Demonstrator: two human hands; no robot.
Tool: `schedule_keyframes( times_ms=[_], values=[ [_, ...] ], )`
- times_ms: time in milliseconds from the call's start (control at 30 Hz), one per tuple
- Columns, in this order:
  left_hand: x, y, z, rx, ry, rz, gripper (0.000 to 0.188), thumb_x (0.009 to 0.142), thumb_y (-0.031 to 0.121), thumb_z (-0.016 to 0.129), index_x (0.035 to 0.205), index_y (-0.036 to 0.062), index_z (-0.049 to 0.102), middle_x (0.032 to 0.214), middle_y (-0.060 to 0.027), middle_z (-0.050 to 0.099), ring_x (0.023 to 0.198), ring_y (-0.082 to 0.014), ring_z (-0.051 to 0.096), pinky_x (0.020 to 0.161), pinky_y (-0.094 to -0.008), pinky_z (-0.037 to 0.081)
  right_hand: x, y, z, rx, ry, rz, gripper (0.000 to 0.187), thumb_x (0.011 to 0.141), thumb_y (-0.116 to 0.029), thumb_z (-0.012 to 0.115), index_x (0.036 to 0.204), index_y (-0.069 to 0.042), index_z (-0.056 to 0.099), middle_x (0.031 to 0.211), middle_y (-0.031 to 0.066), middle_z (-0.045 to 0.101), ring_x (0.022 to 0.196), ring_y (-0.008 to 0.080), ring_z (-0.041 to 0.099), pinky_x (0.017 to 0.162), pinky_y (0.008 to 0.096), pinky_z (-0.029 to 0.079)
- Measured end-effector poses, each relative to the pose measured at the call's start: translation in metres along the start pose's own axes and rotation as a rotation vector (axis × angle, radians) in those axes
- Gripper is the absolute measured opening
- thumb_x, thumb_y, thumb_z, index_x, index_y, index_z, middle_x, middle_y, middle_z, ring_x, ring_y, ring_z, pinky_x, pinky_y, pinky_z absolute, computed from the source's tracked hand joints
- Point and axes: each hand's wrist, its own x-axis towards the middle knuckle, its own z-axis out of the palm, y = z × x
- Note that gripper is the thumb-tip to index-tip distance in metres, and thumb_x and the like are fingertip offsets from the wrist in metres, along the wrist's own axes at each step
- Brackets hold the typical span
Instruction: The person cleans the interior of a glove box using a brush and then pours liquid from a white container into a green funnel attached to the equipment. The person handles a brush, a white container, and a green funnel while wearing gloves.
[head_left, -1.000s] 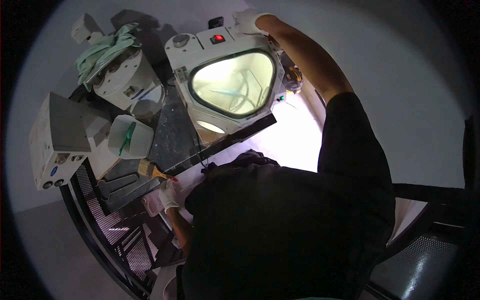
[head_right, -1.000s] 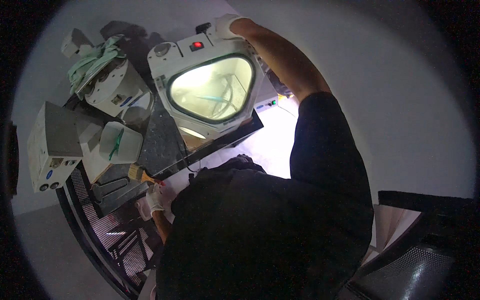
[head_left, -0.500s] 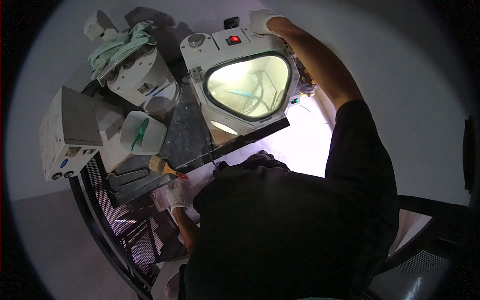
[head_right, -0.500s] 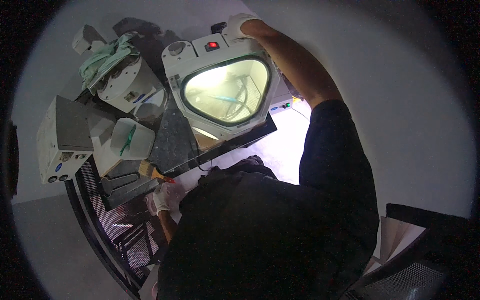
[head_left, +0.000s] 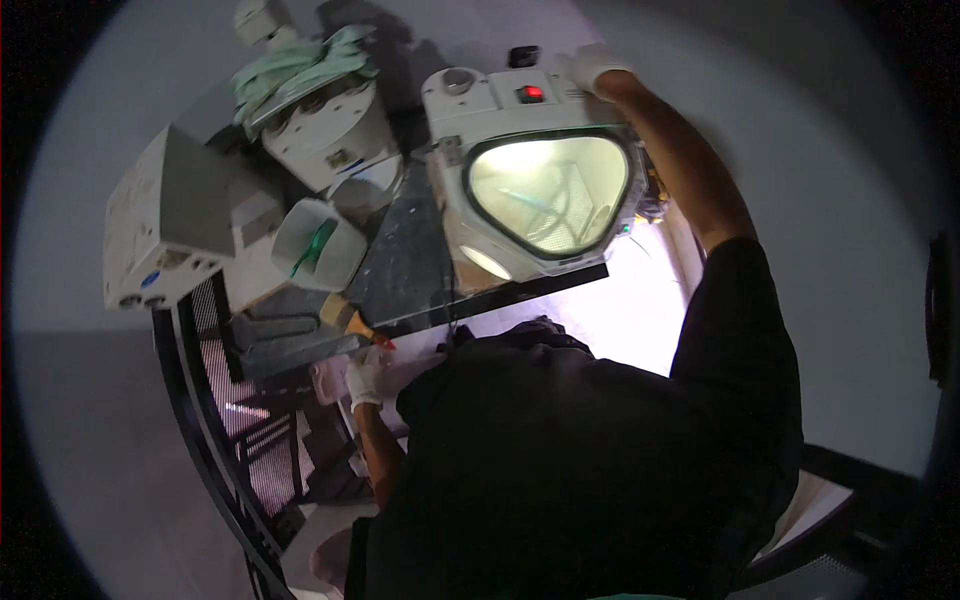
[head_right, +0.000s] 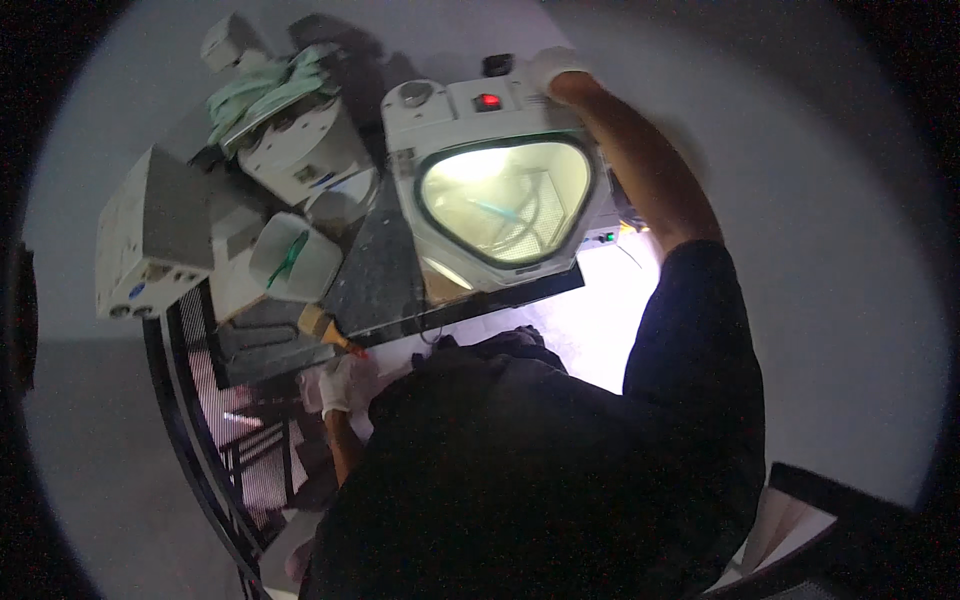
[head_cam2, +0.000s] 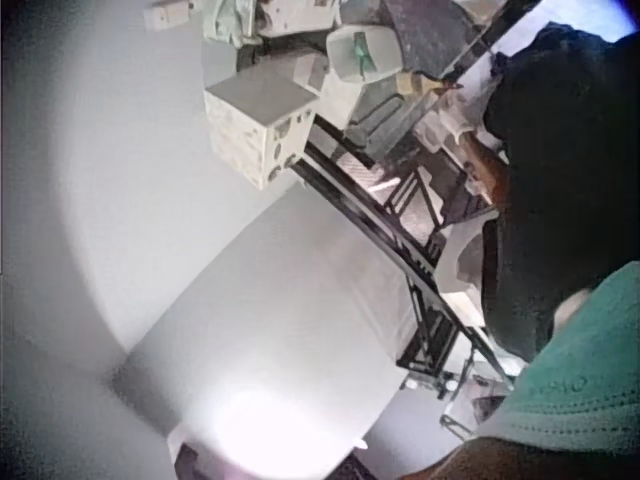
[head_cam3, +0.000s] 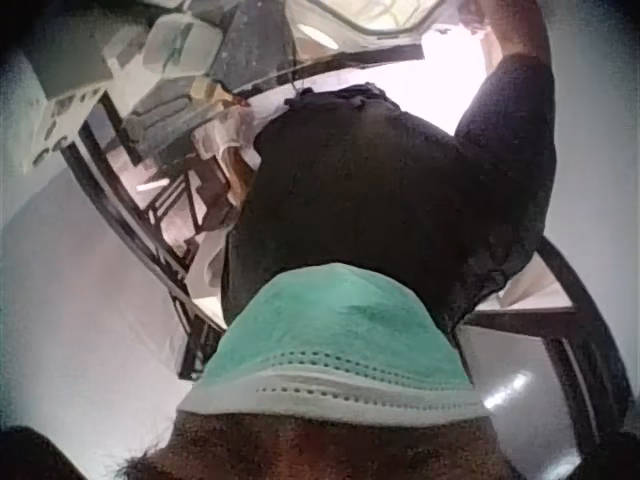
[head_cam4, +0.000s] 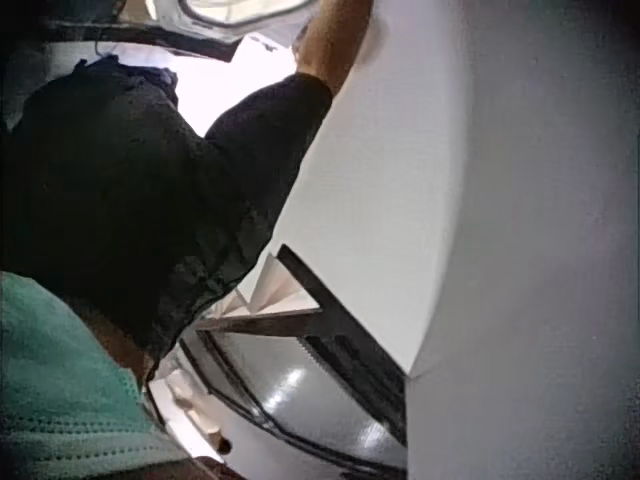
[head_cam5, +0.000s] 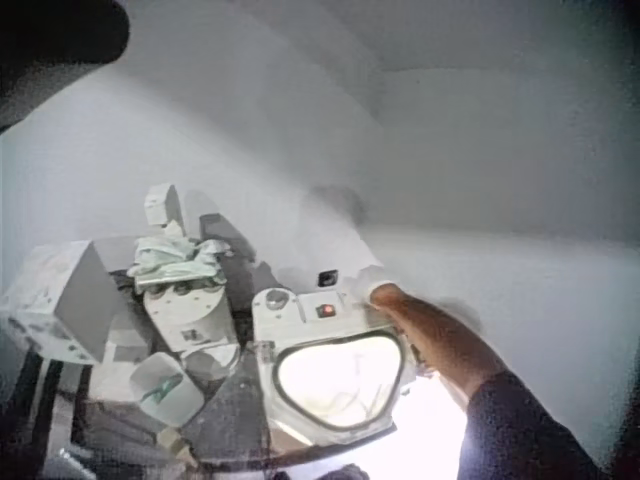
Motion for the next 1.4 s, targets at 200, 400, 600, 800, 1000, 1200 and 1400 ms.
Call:
schedule_keyframes(
  times_ms=[200, 400, 600, 800, 1000, 1200, 1400],
  values=[
    [0.002, -0.008, -0.004, 0.049, 0.103, -0.008, 0.036, 0.092, 0.036, 0.062, 0.103, 0.0042, 0.073, 0.101, -0.0215, 0.073, 0.099, -0.0403, 0.069, 0.084, -0.0453, 0.053, 0.003, -0.010, -0.018, -0.170, -0.196, -0.220, 0.057, 0.101, -0.049, 0.041, 0.127, -0.003, 0.063, 0.119, 0.0294, 0.064, 0.116, 0.0478, 0.059, 0.107, 0.0480, 0.043],
    [0.023, 0.014, -0.007, 0.042, 0.157, 0.003, 0.036, 0.091, 0.040, 0.065, 0.106, 0.0082, 0.074, 0.103, -0.0207, 0.072, 0.102, -0.0411, 0.068, 0.087, -0.0465, 0.053, 0.039, 0.030, 0.022, -0.150, 0.047, 0.057, 0.041, 0.100, -0.038, 0.051, 0.123, -0.006, 0.064, 0.118, 0.0322, 0.063, 0.114, 0.0479, 0.059, 0.103, 0.0500, 0.045],
    [0.020, 0.006, 0.001, 0.095, 0.172, -0.097, 0.037, 0.091, 0.044, 0.063, 0.109, 0.0138, 0.074, 0.105, -0.0186, 0.073, 0.104, -0.0399, 0.068, 0.088, -0.0479, 0.054, 0.015, -0.001, -0.006, -0.183, -0.063, -0.187, 0.050, 0.100, -0.045, 0.048, 0.117, 0.000, 0.064, 0.124, 0.0299, 0.062, 0.118, 0.0471, 0.058, 0.101, 0.0495, 0.046],
    [0.004, 0.012, 0.005, 0.118, 0.144, -0.188, 0.039, 0.090, 0.044, 0.062, 0.108, 0.0110, 0.074, 0.103, -0.0225, 0.072, 0.104, -0.0414, 0.067, 0.090, -0.0495, 0.053, 0.033, 0.019, 0.009, -0.170, -0.041, -0.056, 0.062, 0.101, -0.052, 0.043, 0.124, 0.001, 0.065, 0.127, 0.0318, 0.060, 0.122, 0.0478, 0.056, 0.105, 0.0525, 0.044],
    [0.001, 0.006, 0.001, 0.169, 0.131, -0.248, 0.044, 0.092, 0.047, 0.060, 0.105, 0.0078, 0.074, 0.103, -0.0235, 0.072, 0.103, -0.0405, 0.068, 0.091, -0.0486, 0.053, 0.041, 0.013, 0.013, -0.282, -0.001, -0.054, 0.043, 0.099, -0.041, 0.051, 0.122, -0.006, 0.064, 0.121, 0.0308, 0.063, 0.115, 0.0480, 0.060, 0.100, 0.0521, 0.046],
    [0.008, 0.040, -0.002, 0.168, 0.113, -0.417, 0.059, 0.085, 0.059, 0.064, 0.109, 0.0056, 0.073, 0.107, -0.0225, 0.073, 0.103, -0.0388, 0.070, 0.090, -0.0465, 0.054, 0.047, 0.047, 0.016, -0.015, -0.089, -0.154, 0.045, 0.100, -0.043, 0.051, 0.120, -0.005, 0.063, 0.117, 0.0323, 0.064, 0.110, 0.0482, 0.062, 0.096, 0.0534, 0.047],
    [0.005, 0.058, 0.007, 0.119, 0.137, -0.456, 0.068, 0.081, 0.065, 0.066, 0.106, 0.0012, 0.070, 0.102, -0.0257, 0.073, 0.100, -0.0407, 0.071, 0.087, -0.0473, 0.055, 0.011, -0.011, 0.007, -0.187, 0.022, 0.088, 0.064, 0.101, -0.052, 0.044, 0.121, 0.006, 0.060, 0.118, 0.0352, 0.063, 0.117, 0.0497, 0.059, 0.101, 0.0520, 0.045]
  ],
)
